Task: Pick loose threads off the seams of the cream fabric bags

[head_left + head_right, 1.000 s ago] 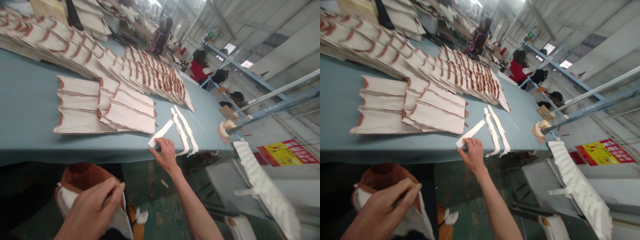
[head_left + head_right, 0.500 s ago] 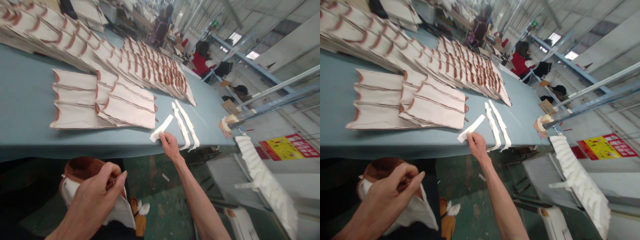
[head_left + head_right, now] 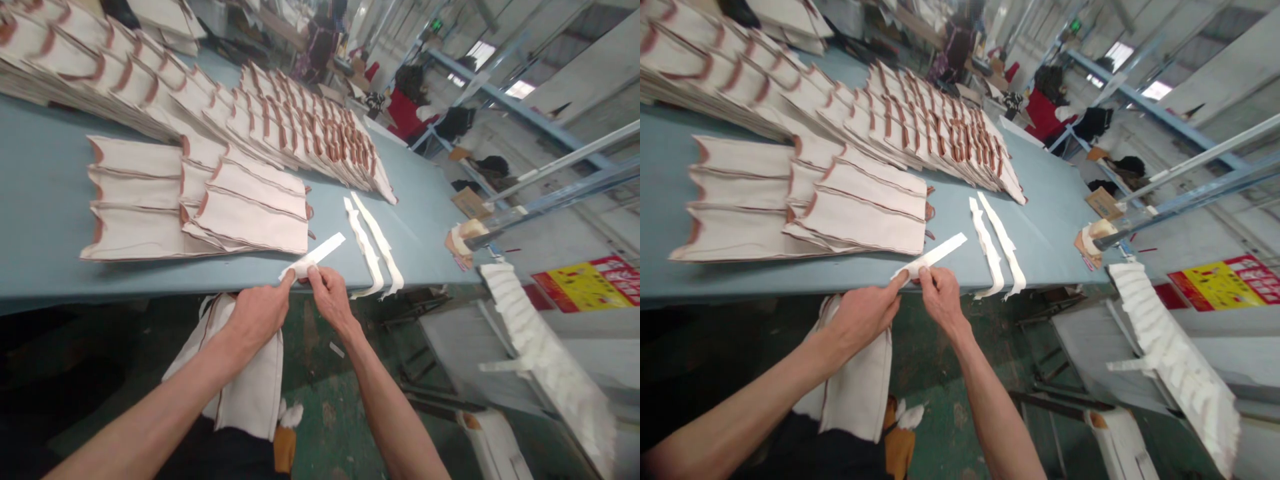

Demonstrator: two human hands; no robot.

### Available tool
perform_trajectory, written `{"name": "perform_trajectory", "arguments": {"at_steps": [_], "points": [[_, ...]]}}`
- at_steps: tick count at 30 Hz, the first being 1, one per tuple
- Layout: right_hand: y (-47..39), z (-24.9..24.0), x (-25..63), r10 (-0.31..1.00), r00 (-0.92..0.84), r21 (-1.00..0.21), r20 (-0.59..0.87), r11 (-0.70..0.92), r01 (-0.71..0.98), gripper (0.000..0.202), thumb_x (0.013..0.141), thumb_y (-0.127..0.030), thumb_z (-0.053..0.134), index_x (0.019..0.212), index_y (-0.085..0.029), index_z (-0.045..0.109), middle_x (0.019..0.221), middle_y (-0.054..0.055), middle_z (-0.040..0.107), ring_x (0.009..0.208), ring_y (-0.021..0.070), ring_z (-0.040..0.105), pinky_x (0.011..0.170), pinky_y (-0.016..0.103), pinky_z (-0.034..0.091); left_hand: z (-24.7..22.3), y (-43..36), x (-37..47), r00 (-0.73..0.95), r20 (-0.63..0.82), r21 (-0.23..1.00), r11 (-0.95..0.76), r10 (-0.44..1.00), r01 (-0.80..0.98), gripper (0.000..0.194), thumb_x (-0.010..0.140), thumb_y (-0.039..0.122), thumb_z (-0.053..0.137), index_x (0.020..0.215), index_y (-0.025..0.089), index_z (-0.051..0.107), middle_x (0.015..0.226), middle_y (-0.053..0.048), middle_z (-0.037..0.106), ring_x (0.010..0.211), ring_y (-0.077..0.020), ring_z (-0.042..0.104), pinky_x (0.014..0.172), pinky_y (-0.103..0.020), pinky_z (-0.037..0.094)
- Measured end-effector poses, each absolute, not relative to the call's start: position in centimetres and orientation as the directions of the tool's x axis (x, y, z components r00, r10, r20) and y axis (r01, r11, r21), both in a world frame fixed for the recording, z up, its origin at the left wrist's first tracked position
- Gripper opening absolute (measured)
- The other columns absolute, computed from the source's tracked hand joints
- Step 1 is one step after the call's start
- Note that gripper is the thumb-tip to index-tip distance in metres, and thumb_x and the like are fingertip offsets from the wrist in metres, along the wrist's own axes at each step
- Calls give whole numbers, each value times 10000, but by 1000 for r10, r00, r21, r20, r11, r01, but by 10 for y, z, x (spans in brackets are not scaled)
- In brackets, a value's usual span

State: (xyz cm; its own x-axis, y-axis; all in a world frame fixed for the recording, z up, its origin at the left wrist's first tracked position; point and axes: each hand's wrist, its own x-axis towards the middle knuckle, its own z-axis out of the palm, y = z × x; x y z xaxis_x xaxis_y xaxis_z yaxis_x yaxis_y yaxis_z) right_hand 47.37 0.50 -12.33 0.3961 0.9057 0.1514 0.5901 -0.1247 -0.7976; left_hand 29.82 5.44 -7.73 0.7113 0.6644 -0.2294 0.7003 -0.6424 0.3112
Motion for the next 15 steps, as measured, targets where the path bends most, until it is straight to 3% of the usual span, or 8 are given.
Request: {"name": "perform_trajectory", "arguments": {"at_steps": [6, 10, 12, 15], "points": [[22, -123, 526, 762, 640, -907, 100, -195, 373, 564, 1007, -650, 516, 718, -189, 665, 672, 38, 686, 662, 178, 647, 619, 285, 536, -84, 58, 299, 709, -260, 270, -656, 655, 705, 586, 1094, 216, 412, 1675, 142, 400, 958, -207, 847, 939, -404, 840, 804, -471, 658], [45, -108, 580, 612, 788, -942, 62, -225, 249, 459, 1035, -559, 582, 831, -157, 672, 756, 37, 692, 660, 152, 670, 519, 232, 491, -82, 58, 297, 716, -260, 269, -664, 647, 698, 579, 1099, 224, 406, 1673, 150, 409, 973, -193, 850, 942, -406, 838, 802, -481, 662], [58, -97, 605, 555, 831, -951, 34, -237, 197, 382, 1066, -470, 614, 894, -136, 686, 817, 34, 697, 699, 146, 687, 556, 233, 526, -81, 59, 297, 720, -259, 265, -670, 644, 694, 583, 1105, 238, 406, 1681, 149, 396, 966, -192, 850, 942, -409, 839, 813, -489, 662], [81, -82, 636, 489, 872, -965, -6, -232, 124, 276, 1064, -394, 678, 1170, -141, 702, 1075, 60, 736, 870, 171, 727, 746, 327, 638, -80, 59, 297, 725, -263, 252, -680, 637, 689, 591, 1107, 240, 401, 1688, 136, 381, 931, -194, 847, 930, -412, 840, 816, -495, 661]]}}
